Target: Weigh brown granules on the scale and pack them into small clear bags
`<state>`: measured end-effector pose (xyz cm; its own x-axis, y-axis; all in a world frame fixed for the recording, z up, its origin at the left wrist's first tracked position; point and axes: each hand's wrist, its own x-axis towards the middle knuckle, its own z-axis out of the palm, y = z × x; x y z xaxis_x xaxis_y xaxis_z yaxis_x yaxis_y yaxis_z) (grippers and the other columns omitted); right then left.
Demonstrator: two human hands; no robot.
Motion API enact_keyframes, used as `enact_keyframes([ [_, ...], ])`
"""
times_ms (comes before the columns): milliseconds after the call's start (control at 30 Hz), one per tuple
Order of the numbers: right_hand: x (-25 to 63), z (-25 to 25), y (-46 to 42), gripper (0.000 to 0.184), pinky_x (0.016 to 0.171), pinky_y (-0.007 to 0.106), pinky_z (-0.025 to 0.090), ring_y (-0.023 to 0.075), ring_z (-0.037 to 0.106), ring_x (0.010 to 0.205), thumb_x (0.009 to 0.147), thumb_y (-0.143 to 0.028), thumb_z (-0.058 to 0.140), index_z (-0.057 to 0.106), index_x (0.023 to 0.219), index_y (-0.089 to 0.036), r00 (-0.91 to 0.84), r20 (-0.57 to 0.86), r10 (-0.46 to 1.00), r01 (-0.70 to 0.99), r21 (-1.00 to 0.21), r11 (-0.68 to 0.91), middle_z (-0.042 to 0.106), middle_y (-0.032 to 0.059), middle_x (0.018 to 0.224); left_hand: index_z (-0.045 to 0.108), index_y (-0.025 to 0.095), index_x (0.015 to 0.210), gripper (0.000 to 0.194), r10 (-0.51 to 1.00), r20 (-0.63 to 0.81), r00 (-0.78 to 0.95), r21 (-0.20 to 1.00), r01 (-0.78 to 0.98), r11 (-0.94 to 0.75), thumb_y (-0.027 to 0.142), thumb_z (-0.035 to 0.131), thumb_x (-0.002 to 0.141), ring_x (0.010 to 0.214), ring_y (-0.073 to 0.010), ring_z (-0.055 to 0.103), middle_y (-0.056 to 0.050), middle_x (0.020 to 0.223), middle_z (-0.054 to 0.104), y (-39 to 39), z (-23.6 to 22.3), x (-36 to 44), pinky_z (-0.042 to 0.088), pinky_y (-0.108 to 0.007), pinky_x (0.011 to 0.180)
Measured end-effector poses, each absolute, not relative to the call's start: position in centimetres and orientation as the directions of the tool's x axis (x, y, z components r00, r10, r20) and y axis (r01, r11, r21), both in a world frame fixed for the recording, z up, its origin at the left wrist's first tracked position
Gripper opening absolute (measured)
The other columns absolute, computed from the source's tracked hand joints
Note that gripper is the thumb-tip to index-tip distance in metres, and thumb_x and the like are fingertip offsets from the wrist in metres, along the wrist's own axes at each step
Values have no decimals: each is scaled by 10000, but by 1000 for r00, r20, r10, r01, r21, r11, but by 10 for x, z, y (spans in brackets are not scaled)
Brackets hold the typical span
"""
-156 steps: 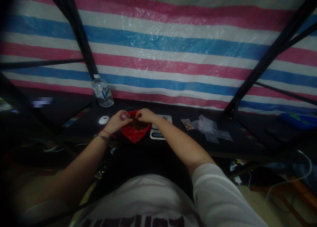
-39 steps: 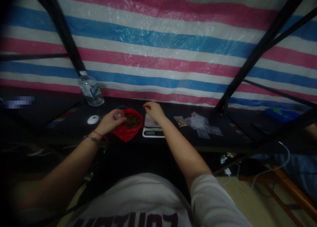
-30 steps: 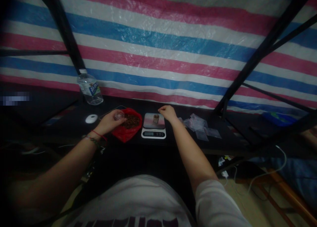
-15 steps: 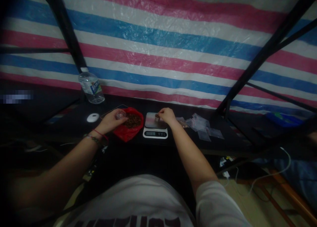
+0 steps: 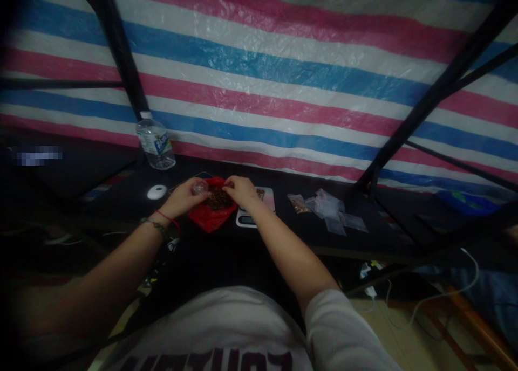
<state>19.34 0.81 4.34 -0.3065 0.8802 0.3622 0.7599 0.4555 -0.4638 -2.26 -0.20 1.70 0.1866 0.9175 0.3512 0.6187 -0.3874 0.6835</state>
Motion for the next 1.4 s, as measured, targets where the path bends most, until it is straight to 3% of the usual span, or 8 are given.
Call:
enact_keyframes([
  [167,191,53,12,226,800,299,463,215,665,885,892,-276,530,738,922,-194,-259,432,864,804,-399,441,735,77,932,630,207,1053,438,917,357,181,690,611,-389,504,643,732,797,-195,638,-29,931,693,-4,19,-24,497,-304,778],
  [333,254,62,8,256,742,289,467,195,656,800,871,-316,520,736,901,-183,19,552,834,770,-540,340,732,60,852,636,207,1047,435,905,373,204,681,602,-417,500,653,726,847,-215,645,-38,958,692,-2,14,-20,493,-329,821],
  [533,299,48,-5,323,715,310,488,181,633,678,826,-308,500,713,1002,-140,206,521,828,629,-719,296,703,52,730,577,178,1194,648,931,332,150,820,442,-363,528,703,664,981,-247,635,-82,1093,671,-3,9,-5,490,-373,881],
  [700,277,45,-30,403,732,285,509,140,640,748,791,-175,430,656,1124,-181,45,450,892,464,-800,380,710,46,948,590,161,1038,529,928,301,221,838,403,-368,528,699,674,846,-210,634,-60,953,671,-23,17,18,505,-350,794],
  [933,236,48,-78,197,732,249,486,141,643,807,841,-189,538,727,895,-206,-442,253,861,456,-763,458,718,10,889,568,206,966,320,783,390,485,592,519,-616,377,665,713,832,-214,627,-44,916,653,-59,22,49,479,-326,758],
  [1133,228,38,-78,145,693,255,465,148,636,726,798,-207,618,743,868,-188,-450,182,875,532,-732,426,714,3,776,554,201,907,243,738,418,530,412,613,-674,305,640,705,837,-244,613,-65,885,633,-72,22,58,449,-347,748],
  [1233,241,40,-67,231,723,267,481,152,642,760,753,-262,681,728,969,-198,-382,241,892,487,-768,416,719,15,863,562,199,953,309,771,397,498,493,594,-636,359,662,707,841,-236,613,-59,901,638,-67,21,55,455,-345,756],
  [1400,282,31,-30,445,878,347,484,205,613,982,714,-325,702,648,1130,-176,39,464,885,613,-710,345,657,90,1105,563,195,959,415,897,307,318,800,424,-424,496,680,699,808,-194,613,-30,899,646,-47,13,46,478,-324,760],
])
